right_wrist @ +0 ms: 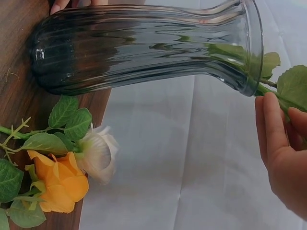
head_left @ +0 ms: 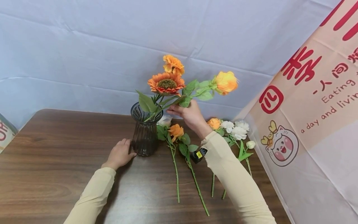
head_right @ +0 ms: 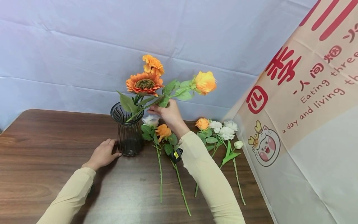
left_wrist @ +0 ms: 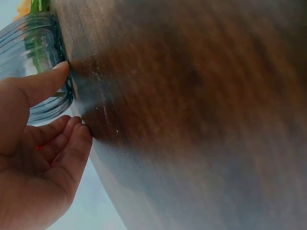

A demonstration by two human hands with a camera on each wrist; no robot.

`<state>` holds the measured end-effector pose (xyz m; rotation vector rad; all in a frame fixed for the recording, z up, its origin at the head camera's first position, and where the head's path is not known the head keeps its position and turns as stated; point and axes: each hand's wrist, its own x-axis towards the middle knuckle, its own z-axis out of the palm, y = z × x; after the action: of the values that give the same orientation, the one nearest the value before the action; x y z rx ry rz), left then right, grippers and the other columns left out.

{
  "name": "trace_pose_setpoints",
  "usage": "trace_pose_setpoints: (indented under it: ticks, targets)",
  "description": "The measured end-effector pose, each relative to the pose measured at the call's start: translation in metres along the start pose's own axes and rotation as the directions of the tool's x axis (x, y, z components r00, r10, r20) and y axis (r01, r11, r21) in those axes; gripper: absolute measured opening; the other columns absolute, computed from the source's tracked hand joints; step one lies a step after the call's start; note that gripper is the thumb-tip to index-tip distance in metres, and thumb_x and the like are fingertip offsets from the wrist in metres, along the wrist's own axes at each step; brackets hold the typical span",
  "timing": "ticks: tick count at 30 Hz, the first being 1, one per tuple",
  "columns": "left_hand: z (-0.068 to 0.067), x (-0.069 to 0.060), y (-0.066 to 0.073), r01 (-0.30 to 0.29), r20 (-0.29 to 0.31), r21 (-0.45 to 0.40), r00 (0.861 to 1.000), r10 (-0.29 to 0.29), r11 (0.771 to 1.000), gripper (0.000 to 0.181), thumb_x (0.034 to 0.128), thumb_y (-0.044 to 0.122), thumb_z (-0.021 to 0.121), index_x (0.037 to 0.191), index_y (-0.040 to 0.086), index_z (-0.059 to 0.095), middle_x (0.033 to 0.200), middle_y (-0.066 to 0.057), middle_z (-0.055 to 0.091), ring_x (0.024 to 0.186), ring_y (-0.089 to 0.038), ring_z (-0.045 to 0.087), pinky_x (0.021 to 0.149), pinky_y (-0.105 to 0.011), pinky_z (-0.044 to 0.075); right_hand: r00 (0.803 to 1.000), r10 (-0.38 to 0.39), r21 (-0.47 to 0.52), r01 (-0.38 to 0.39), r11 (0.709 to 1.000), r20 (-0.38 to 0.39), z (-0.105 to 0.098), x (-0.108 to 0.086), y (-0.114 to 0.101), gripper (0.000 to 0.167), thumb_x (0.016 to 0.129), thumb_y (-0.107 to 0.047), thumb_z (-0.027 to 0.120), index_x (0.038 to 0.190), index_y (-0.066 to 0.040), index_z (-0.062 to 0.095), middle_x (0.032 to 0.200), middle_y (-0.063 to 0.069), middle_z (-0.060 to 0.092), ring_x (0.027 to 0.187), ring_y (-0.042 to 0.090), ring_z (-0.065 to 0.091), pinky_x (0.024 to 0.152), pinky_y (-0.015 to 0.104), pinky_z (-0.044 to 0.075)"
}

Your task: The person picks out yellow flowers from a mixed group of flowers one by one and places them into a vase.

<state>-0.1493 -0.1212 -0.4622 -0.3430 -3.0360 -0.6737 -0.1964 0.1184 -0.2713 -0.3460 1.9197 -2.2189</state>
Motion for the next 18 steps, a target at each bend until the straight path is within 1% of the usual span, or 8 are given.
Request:
trace_pose_setpoints:
  ticks: [3, 6, 10, 13, 16, 18]
  targets:
    - [0.0004, 0.0000, -0.0002, -0.002, -0.003, -0.001, 1.000, 0.002, 1.000, 0.060, 0.0800, 0.022, 0.069, 0.120, -0.016, 0.045, 0.112, -0.028, 0.050, 0.108, -0.042, 0.046, 0.091, -0.052, 0.040, 1.000, -0.004, -0.025, 0.004, 1.000, 0.010, 0.0019, -0.0004, 0.0003, 0.042, 0.087, 0.017, 0.045, 0.128, 0.007, 0.043, 0.097, 0.027, 0.052, 0.085, 0.032, 0.064, 0.086, 0.044, 0.049]
    - [0.0008, 0.0000, -0.0002, -0.006, -0.003, -0.001, 1.000, 0.006, 1.000, 0.060, 0.0802, 0.022, 0.069, 0.120, -0.016, 0.045, 0.112, -0.028, 0.050, 0.108, -0.042, 0.046, 0.091, -0.052, 0.040, 1.000, 0.007, -0.046, -0.006, 0.999, 0.010, 0.0040, -0.0002, 0.0015, 0.042, 0.087, 0.016, 0.046, 0.128, 0.007, 0.042, 0.095, 0.027, 0.052, 0.080, 0.028, 0.065, 0.086, 0.046, 0.048]
    - [0.0007, -0.0001, 0.0002, -0.006, -0.003, -0.001, 1.000, 0.006, 1.000, 0.060, 0.0801, 0.022, 0.069, 0.120, -0.016, 0.045, 0.112, -0.028, 0.050, 0.108, -0.042, 0.046, 0.091, -0.052, 0.040, 0.999, 0.037, -0.070, -0.038, 0.997, -0.017, 0.0064, 0.0014, 0.0038, 0.035, 0.087, 0.015, 0.047, 0.121, 0.009, 0.045, 0.096, 0.029, 0.054, 0.075, 0.023, 0.065, 0.087, 0.047, 0.047]
    - [0.0001, -0.0003, 0.0004, -0.008, -0.008, 0.000, 1.000, 0.008, 1.000, 0.060, 0.0798, 0.022, 0.069, 0.119, -0.016, 0.045, 0.111, -0.028, 0.050, 0.107, -0.042, 0.047, 0.090, -0.051, 0.040, 0.998, 0.052, -0.092, -0.055, 0.994, -0.037, 0.0076, 0.0031, 0.0051, 0.027, 0.086, 0.014, 0.049, 0.113, 0.011, 0.050, 0.092, 0.030, 0.056, 0.072, 0.021, 0.065, 0.084, 0.045, 0.049]
    - [-0.0003, -0.0005, 0.0002, -0.012, -0.013, 0.001, 1.000, 0.012, 1.000, 0.059, 0.0794, 0.022, 0.070, 0.119, -0.015, 0.046, 0.111, -0.027, 0.051, 0.107, -0.042, 0.047, 0.090, -0.051, 0.040, 0.997, 0.057, -0.126, -0.063, 0.990, -0.052, 0.0088, 0.0044, 0.0054, 0.019, 0.085, 0.013, 0.052, 0.104, 0.013, 0.053, 0.083, 0.025, 0.060, 0.067, 0.021, 0.064, 0.077, 0.041, 0.053]
    - [-0.0005, -0.0006, 0.0000, -0.013, -0.015, 0.000, 1.000, 0.013, 1.000, 0.059, 0.0793, 0.022, 0.070, 0.119, -0.015, 0.046, 0.111, -0.027, 0.051, 0.107, -0.041, 0.047, 0.090, -0.051, 0.040, 0.997, 0.055, -0.154, -0.063, 0.986, -0.057, 0.0095, 0.0051, 0.0056, 0.016, 0.085, 0.012, 0.054, 0.101, 0.014, 0.055, 0.078, 0.020, 0.061, 0.064, 0.020, 0.064, 0.073, 0.040, 0.054]
